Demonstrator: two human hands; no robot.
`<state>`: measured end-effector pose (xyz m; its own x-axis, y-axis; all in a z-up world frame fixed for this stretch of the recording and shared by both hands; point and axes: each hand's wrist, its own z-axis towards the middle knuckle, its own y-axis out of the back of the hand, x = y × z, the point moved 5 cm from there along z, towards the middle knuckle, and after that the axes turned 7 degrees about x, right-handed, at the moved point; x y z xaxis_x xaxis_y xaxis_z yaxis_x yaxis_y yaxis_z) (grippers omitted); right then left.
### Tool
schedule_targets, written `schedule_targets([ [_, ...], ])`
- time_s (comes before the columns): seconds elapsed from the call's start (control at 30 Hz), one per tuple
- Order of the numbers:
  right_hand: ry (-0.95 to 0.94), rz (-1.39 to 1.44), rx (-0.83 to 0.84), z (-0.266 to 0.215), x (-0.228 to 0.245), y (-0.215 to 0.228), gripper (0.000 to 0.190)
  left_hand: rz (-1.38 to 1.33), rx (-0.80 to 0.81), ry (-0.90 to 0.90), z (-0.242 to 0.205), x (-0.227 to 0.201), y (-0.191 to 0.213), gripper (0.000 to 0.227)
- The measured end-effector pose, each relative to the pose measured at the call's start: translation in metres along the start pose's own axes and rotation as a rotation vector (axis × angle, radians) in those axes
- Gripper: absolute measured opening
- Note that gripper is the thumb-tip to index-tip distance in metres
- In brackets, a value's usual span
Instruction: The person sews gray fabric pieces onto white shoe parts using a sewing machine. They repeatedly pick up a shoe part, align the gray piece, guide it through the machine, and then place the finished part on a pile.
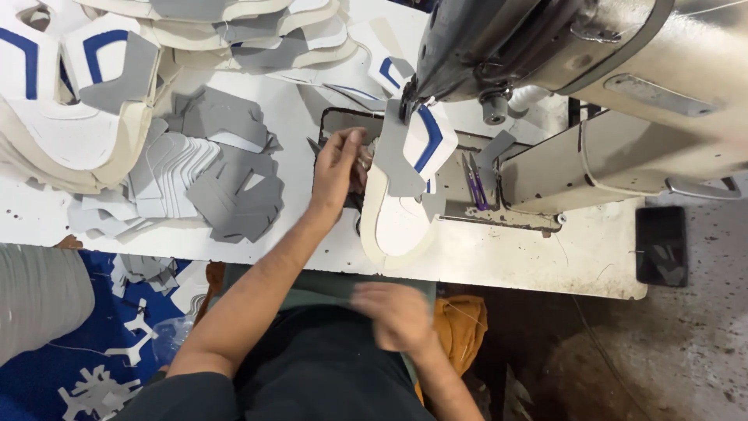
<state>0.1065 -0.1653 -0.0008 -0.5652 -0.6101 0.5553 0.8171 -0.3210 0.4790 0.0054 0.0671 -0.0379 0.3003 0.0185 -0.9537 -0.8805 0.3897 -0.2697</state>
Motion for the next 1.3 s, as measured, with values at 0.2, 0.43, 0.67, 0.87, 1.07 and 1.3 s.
schedule_targets([
  [0.2, -0.246, -0.188, 0.387, 0.01, -0.047, -0.063, 0.035, -0.229, -0.103, 0.454, 0.079, 0.062, 0.026, 0.049],
  [0.43, -0.194, -0.531, 0.185, 0.032, -0.063, -0.06, 0.036, 0.047, -0.211, -0.072, 0.102, 0.023, 0.058, 0.029],
  [0.67, -0.797, -0.496, 0.629, 0.073, -0.07, -0.041, 0.057, 0.484, -0.289, -0.412, 0.027, -0.062, 0.065, 0.022],
  [0.87, -0.983, 0.034, 0.158, -0.039, -0.146, -0.065, 0.052, 0.673, -0.282, -0.567, 0.02, -0.068, 0.06, 0.019],
  [1.07, -0.922, 0.926, -0.333, -0.007, -0.181, -0.081, 0.042, 0.762, -0.333, -0.518, 0.027, -0.077, 0.076, 0.024],
  [1.3, -1.118, 0.075, 0.328, -0.008, -0.137, -0.067, 0.036, 0.461, -0.222, -0.707, 0.112, -0.124, 0.166, 0.022],
])
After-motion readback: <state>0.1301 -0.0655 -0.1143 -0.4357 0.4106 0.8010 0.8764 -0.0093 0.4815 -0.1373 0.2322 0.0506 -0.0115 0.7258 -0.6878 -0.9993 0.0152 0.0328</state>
